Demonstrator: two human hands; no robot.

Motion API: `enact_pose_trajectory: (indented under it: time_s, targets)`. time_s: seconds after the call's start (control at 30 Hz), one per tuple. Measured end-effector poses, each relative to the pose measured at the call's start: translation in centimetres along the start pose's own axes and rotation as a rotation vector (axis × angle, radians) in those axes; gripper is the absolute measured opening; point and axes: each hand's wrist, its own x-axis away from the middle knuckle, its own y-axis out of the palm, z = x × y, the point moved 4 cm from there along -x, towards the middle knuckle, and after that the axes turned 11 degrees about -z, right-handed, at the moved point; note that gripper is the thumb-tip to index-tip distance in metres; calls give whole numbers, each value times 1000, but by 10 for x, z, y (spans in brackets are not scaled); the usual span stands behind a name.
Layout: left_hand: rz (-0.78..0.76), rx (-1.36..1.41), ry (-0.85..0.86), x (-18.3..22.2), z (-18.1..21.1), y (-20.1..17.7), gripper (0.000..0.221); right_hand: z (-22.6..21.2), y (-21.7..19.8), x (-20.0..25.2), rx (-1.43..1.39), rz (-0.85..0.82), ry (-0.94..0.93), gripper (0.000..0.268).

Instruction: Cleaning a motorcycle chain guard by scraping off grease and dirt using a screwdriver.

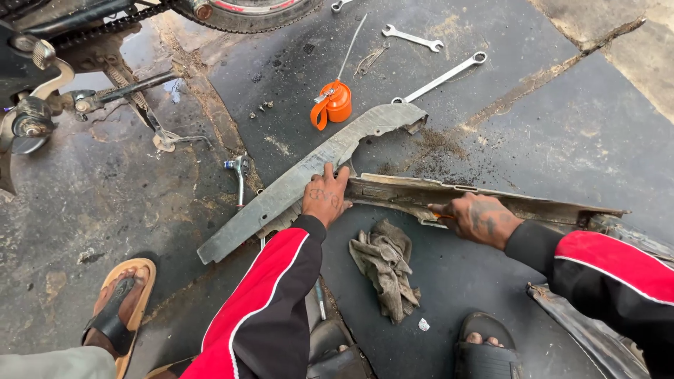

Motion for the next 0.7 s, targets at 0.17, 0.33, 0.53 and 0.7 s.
enact_pose_trajectory:
  time_s: [0.17,0.33,0.53,0.7]
  targets:
    - [-50,-54,-19,6,10,-27,65,-11,-38,11,170,-91,127,46]
    - [-61,-314,26,-2,41,-44,72,6,-31,30,159,-87,118,58]
    - [67,-289,114,-29,64,-17,75,-17,-36,38,251,-87,201,56]
    - [-1,-182,233,-35,72,-19,63,-34,-45,24,436,-83,34,43]
